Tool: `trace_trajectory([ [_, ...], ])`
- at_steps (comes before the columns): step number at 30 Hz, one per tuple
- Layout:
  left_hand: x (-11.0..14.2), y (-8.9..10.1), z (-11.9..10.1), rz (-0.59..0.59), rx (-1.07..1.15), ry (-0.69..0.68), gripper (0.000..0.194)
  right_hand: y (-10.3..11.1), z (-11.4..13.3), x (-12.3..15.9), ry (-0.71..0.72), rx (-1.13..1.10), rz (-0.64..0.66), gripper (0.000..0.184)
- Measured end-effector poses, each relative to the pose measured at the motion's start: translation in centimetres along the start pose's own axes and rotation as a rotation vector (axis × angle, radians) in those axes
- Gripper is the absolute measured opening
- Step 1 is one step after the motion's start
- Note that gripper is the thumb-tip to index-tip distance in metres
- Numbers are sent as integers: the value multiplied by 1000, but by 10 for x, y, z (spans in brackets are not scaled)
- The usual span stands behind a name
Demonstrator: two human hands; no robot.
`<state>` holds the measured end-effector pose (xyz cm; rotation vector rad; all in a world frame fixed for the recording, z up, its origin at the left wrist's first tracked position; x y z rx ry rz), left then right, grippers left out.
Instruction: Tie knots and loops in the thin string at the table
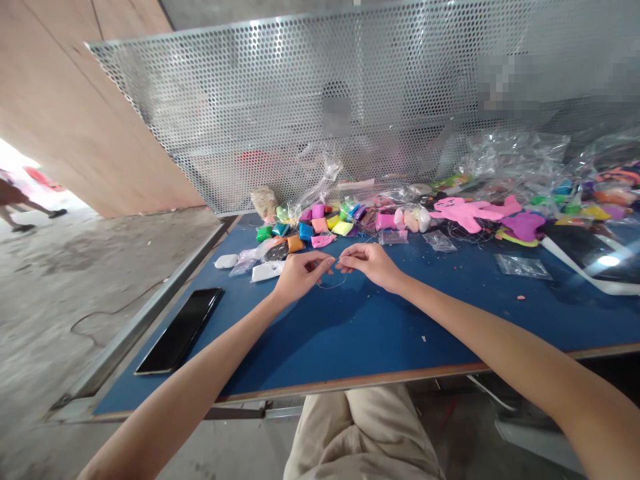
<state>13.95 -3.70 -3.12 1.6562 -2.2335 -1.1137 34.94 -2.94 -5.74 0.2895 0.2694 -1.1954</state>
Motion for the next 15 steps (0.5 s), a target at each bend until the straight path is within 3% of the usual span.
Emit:
trace_trajectory([
  [15, 0, -2, -1, 20, -16, -14, 30, -2, 3, 1, 29, -11, 7, 17],
])
Point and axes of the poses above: each hand's wrist, its own x-axis away from the middle knuckle, its own y-axis out of the back of the hand, z = x × y, the point moved 1 cm from there along -x, towards the middle knuckle, and after that the axes turned 6 degrees about y, right-handed, at the moved point
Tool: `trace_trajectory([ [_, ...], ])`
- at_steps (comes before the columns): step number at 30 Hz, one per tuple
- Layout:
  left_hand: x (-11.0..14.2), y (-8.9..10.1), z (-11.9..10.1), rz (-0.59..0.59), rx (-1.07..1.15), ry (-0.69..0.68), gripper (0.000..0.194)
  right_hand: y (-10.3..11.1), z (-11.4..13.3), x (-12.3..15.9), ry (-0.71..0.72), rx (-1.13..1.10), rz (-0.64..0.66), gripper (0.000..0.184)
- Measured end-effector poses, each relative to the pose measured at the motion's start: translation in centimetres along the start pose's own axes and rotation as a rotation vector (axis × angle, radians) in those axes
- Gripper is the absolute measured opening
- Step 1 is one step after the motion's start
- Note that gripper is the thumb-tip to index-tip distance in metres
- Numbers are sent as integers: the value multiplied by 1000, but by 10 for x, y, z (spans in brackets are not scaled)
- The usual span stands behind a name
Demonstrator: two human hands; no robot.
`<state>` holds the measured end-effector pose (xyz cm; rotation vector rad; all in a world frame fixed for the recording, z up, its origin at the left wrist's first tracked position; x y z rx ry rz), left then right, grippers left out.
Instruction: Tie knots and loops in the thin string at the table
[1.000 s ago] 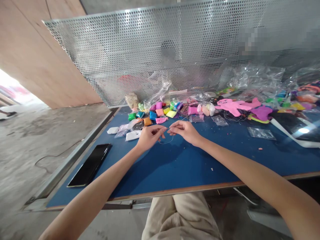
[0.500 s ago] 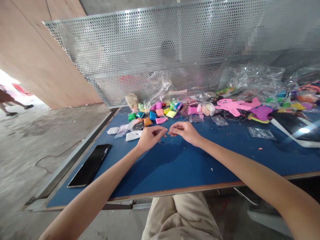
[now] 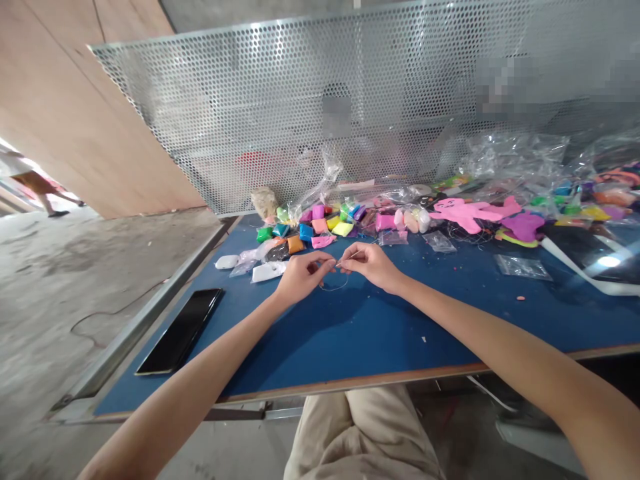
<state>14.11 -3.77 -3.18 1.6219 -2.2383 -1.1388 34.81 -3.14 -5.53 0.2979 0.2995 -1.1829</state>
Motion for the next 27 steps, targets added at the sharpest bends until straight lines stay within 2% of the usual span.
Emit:
trace_trajectory([
  [6, 0, -2, 2, -16, -22, -36, 28, 0, 1, -1, 12, 0, -8, 20],
  [14, 1, 4, -1, -70, -320, -290, 21, 0, 1, 0, 6, 23, -42, 24],
  [22, 0, 7, -2, -63, -494, -397, 23, 0, 1, 0, -7, 10, -47, 23],
  [25, 1, 22, -15, -59, -619, -380, 25, 2, 0, 0, -14, -10, -62, 23],
  [27, 8, 45, -23, -74, -762, -277, 29, 4, -1, 0, -14, -24, -66, 22],
])
Point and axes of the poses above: each hand's wrist, its own x-axis away from the middle knuckle, its own y-axis out of the back of the hand, z = x × y, the point moved 1 cm from there along -x, towards the middle knuckle, and after that the axes turned 6 degrees about y, right-handed, at the moved point
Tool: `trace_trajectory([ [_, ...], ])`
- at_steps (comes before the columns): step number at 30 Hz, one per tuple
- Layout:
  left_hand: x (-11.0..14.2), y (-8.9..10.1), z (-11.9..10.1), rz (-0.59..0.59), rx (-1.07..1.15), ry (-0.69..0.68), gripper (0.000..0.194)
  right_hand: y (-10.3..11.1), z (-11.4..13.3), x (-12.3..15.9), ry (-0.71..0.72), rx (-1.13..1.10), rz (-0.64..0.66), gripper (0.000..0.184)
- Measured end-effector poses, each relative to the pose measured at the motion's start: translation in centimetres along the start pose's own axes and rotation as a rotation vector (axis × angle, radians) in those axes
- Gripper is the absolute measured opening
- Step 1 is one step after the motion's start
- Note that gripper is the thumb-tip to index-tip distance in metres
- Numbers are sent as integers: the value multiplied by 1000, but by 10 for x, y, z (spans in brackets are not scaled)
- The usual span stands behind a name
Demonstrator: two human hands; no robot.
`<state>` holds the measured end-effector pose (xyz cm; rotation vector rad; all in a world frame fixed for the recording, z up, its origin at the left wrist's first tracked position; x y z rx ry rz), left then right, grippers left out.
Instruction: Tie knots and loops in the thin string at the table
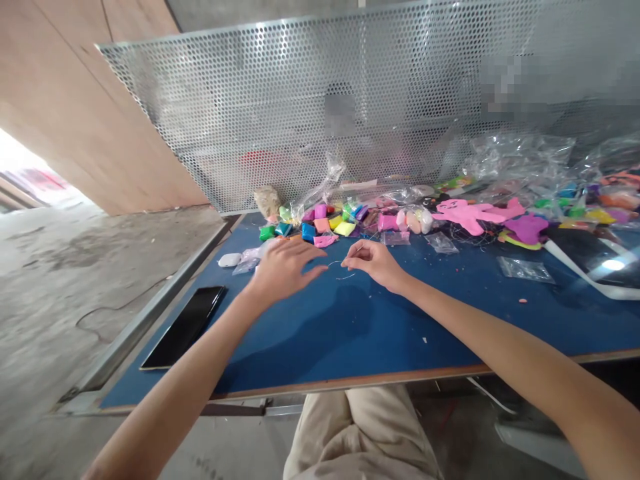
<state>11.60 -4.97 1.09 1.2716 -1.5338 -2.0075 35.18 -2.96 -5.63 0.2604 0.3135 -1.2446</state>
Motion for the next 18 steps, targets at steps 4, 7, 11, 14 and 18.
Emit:
trace_trajectory([
  [4, 48, 46, 45, 50, -207, 415, 53, 2, 0, 0, 15, -3, -15, 22],
  [7, 109, 59, 84, 183, -303, 748, 75, 1, 1, 1, 15, 0, -20, 23],
  [11, 169, 51, 112, 374, -247, 997, 91, -1, 2, 2, 16, -4, -17, 23],
  [14, 179, 45, 111, 323, -250, 1062, 87, -2, 3, 2, 17, 11, -13, 23],
  [18, 174, 44, 101, 241, -236, 1092, 83, -1, 5, 2, 20, 19, -11, 22],
])
Point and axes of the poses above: each hand's wrist, its own x-axis away from the middle knuckle, its own y-axis out of the back of the hand, z = x × y, the point moved 1 cm from there along -x, towards the middle knuckle, and after that the axes turned 6 degrees about y, right-handed, at the moved point
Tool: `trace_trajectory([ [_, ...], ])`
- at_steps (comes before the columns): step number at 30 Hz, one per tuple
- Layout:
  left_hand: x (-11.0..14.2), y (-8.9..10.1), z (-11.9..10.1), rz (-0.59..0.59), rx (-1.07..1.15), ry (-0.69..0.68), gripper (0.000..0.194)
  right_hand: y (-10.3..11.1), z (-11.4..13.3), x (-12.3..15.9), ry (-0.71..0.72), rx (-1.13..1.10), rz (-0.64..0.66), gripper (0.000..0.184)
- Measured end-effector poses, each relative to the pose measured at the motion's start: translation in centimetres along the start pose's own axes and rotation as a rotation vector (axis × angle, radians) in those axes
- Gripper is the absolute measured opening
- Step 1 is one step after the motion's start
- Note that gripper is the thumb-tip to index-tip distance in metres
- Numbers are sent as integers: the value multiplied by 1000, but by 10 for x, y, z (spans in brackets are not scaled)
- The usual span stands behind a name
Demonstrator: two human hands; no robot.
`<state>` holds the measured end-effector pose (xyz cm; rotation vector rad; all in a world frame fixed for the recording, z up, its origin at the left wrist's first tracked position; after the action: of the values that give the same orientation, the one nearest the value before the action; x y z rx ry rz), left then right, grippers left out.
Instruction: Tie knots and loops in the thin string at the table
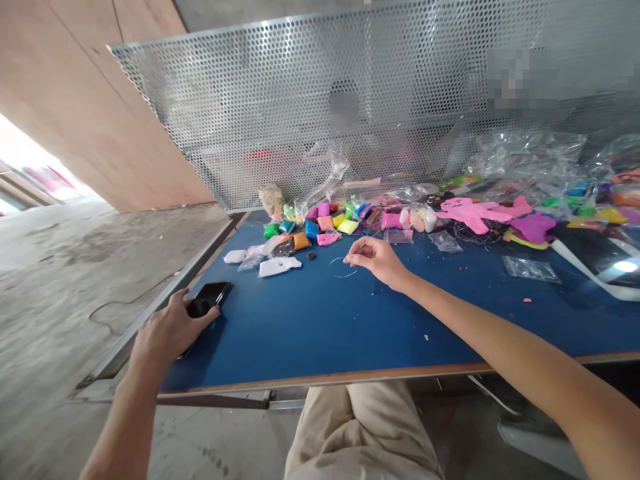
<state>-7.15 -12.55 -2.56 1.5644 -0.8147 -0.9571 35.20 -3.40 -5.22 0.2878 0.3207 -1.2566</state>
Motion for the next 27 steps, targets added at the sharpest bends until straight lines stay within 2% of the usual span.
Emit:
trace_trajectory([
  [5, -1, 3, 3, 32, -50, 91, 84, -1, 0, 0, 6, -8, 11, 21],
  [8, 3, 11, -11, 63, -82, 4, 84, -2, 0, 0, 8, -12, 15, 22],
  [9, 8, 15, -23, -15, -85, -77, 80, -2, 0, 0, 6, -16, 15, 23],
  [11, 21, 25, -55, -244, -39, -244, 66, -1, -1, -1, -1, -27, 15, 25],
  [12, 29, 30, -75, -300, 9, -372, 58, -1, -1, -1, -5, -33, 14, 26],
  [16, 53, 41, -160, -336, 232, -899, 41, 2, -4, -2, -13, -58, 4, 30],
  [19, 52, 38, -209, -369, 275, -1129, 38, 4, -8, -3, -15, -72, -4, 31],
  [21, 43, 30, -230, -399, 288, -1195, 33, 5, -11, -4, -21, -80, -19, 31],
  [23, 33, 18, -240, -392, 290, -1256, 27, 6, -12, -5, -29, -91, -31, 32],
  [27, 18, -5, -238, -370, 317, -1323, 21, 6, -10, -5, -42, -95, -20, 32],
])
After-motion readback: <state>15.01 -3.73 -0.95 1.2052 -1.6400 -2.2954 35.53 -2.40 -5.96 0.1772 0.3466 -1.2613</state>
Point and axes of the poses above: each hand's wrist, its own x-axis away from the middle knuckle, its own y-axis out of the back of the hand, z = x × y, the point moved 1 cm from there along -x, towards the middle knuckle, and after that the axes turned 6 degrees about y, right-handed, at the moved point
